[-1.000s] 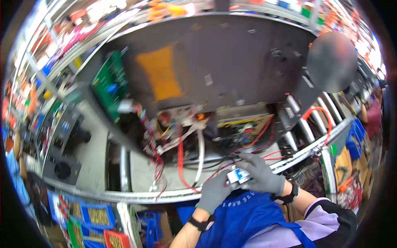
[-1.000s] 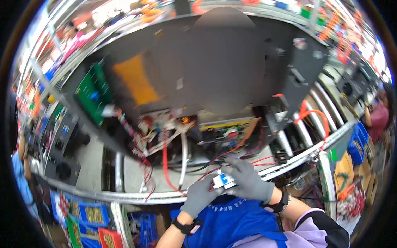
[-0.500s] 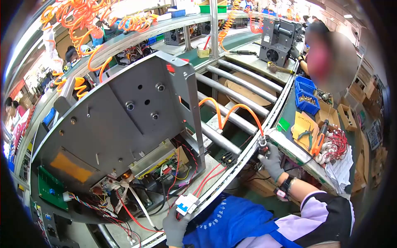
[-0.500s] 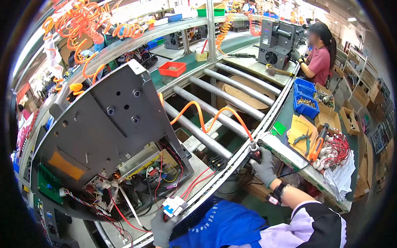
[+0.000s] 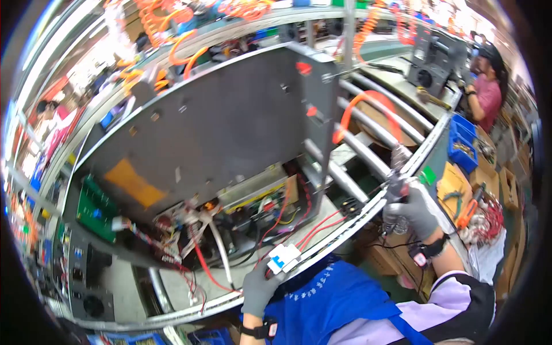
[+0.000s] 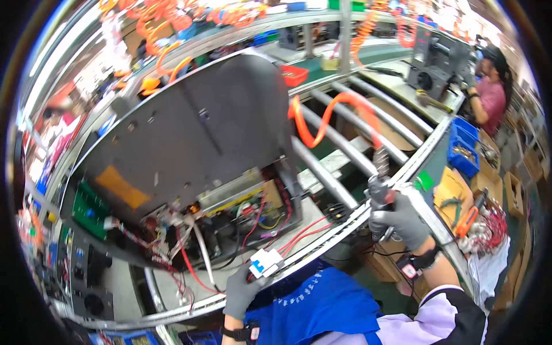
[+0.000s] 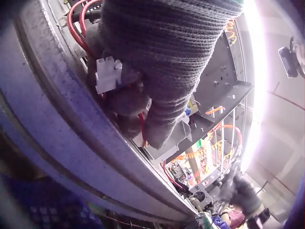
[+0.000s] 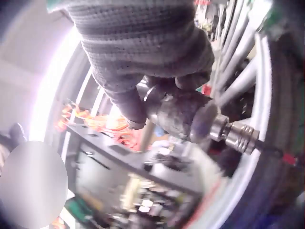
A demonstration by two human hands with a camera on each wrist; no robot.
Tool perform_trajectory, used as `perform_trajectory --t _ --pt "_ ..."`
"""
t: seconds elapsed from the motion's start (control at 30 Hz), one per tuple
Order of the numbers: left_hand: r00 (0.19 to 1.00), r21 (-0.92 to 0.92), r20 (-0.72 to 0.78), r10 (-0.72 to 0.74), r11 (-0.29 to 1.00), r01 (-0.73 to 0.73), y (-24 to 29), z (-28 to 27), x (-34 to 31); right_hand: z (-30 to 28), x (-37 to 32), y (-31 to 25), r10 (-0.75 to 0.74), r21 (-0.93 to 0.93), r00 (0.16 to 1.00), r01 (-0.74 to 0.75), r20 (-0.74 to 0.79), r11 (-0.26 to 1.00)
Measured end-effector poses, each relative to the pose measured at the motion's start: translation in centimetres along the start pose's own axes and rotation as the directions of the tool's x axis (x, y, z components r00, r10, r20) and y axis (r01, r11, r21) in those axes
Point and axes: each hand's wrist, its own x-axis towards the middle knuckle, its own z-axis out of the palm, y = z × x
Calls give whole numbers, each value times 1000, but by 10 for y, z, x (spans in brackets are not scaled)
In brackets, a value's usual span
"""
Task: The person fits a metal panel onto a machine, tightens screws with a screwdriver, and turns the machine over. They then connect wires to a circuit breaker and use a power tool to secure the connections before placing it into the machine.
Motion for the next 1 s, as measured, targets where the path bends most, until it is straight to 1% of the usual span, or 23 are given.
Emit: perform_trajectory --t 0.03,0.07,0.1,0.13,0.17,0.23,0.27,0.33,0.37,0.4,0.43,0.47,0.53,0.57,0.6,0.63,0.67,0.7,0.8,0.83,0.93,0.97,1.0 --pt "1000 2 4 -1 1000 1 8 -2 2 12 -3 -15 -86 -22 996 87 18 996" --pt "1000 1 12 -4 1000 4 11 -5 -1 23 -7 -23 -233 28 972 234 -41 972" --pt "999 -28 -34 2 1000 -3 -3 -4 -11 40 -8 -28 -349 83 931 358 -103 930" --pt "1000 31 16 7 999 -7 15 -7 -2 56 -9 -34 -461 126 872 482 -164 867" --pt "1000 43 14 0 999 -1 15 -7 -2 73 -10 -39 -561 151 798 597 -221 788" --pt "1000 63 23 9 998 -10 7 -6 -1 97 -3 -38 -617 354 749 660 -243 663" --pt "1000 70 31 0 998 -2 8 -7 -1 103 1 -32 -605 520 791 556 -91 649" --pt "999 82 49 -20 997 15 14 -11 -3 168 5 -48 -459 587 883 322 97 743" --pt "999 76 37 21 997 -24 8 -7 -2 200 8 -57 -376 597 907 198 189 778" --pt "999 89 27 33 995 -35 4 -4 -2 216 19 -34 -271 715 941 46 204 698" --pt "999 106 16 45 993 -46 0 -1 -4 225 21 -17 -292 717 937 69 192 694" --pt "998 118 -4 58 991 -58 -2 0 -1 238 20 -9 -309 729 941 114 139 675" --pt "1000 92 -12 24 996 -23 6 -5 -2 249 20 2 -414 655 891 202 186 728" --pt "1000 83 -1 14 996 -14 5 -4 -4 252 12 2 -411 602 897 241 161 761" --pt "1000 76 10 8 997 -8 5 -5 -4 250 16 4 -451 536 856 265 251 802" --pt "999 65 34 -21 998 19 10 -10 -5 248 14 2 -477 450 830 322 288 833" --pt "999 69 30 -20 997 18 8 -9 -4 249 11 -4 -499 360 802 382 329 851" --pt "999 72 28 -18 997 16 7 -8 -4 252 9 -2 -506 438 804 351 311 828" --pt "1000 80 -3 23 996 -23 1 -1 -4 255 14 -2 -490 379 787 352 375 856" --pt "999 87 -20 44 995 -42 -1 0 -3 255 18 3 -476 388 792 330 384 861" --pt "1000 79 19 10 997 -11 5 -5 -3 265 17 14 -484 414 830 351 279 840" --pt "1000 86 -3 27 996 -27 4 -1 -3 250 28 22 -433 330 799 311 416 891" --pt "999 94 -25 47 995 -45 2 3 -1 248 29 21 -450 258 788 372 420 892"
